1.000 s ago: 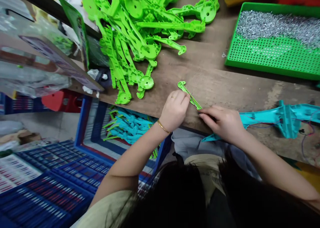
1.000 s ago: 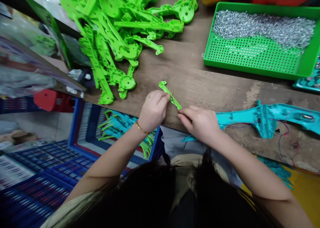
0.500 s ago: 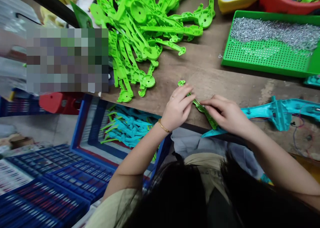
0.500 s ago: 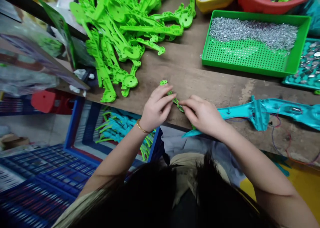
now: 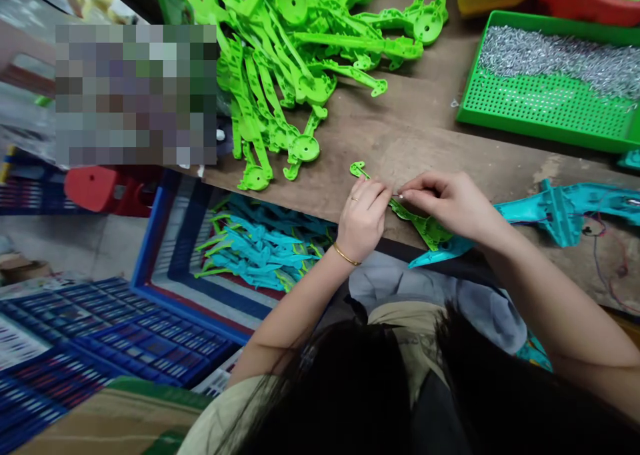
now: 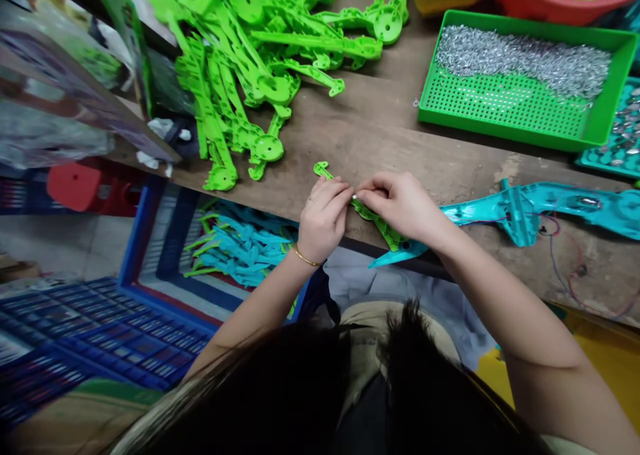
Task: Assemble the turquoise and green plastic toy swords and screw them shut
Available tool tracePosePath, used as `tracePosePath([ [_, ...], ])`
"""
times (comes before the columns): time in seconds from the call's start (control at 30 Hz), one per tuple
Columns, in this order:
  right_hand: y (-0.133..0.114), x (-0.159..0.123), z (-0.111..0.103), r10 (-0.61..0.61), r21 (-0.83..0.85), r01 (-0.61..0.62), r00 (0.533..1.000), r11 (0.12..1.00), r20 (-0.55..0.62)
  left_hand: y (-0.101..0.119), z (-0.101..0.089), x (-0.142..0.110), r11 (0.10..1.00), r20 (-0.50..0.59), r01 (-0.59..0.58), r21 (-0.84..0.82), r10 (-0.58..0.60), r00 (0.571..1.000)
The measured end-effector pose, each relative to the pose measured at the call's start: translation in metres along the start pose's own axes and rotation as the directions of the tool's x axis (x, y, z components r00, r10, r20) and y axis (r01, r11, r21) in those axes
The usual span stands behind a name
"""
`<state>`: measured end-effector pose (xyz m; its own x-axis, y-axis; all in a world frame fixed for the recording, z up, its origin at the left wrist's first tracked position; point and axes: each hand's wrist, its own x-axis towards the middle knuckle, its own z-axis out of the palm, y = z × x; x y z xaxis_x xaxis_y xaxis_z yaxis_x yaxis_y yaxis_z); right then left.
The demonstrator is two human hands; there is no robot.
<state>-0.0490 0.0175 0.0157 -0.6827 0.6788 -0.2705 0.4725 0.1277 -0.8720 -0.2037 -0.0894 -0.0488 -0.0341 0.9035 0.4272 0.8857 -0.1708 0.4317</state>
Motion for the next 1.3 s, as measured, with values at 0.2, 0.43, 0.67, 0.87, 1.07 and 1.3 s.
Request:
tracePosePath([
  [0.2,-0.011,0.009,0.009,0.076,0.119,-0.077,0.997,0.990,0.012,0.010,0.011,-0.009,0.996,-0.067,0.081,0.035,-0.079,0.995],
  [0.43,-0.016,-0.006,0.007,0.065,-0.187,-0.081,0.994,0.979,-0.088,0.007,0.007,-0.007,0.992,0.016,0.123,-0.031,-0.123,0.992],
  [0.67,-0.016,-0.018,0.006,-0.059,-0.551,-0.031,0.988,0.834,-0.143,-0.018,-0.015,0.011,0.978,0.156,0.011,-0.209,0.022,0.988],
  [0.87,-0.015,-0.027,0.028,-0.051,-0.611,0.020,0.998,0.791,-0.033,-0.023,-0.018,0.013,0.977,0.170,0.055,-0.207,-0.019,0.985],
  [1.07,-0.005,-0.032,0.031,-0.032,-0.745,-0.038,0.996,0.666,-0.079,-0.026,-0.021,0.015,0.952,0.214,0.091,-0.292,-0.027,0.976],
  [1.3,-0.004,-0.030,0.022,0.025,-0.686,-0.033,0.999,0.727,-0.021,-0.023,-0.014,0.016,0.953,0.145,0.122,-0.276,-0.084,0.986],
])
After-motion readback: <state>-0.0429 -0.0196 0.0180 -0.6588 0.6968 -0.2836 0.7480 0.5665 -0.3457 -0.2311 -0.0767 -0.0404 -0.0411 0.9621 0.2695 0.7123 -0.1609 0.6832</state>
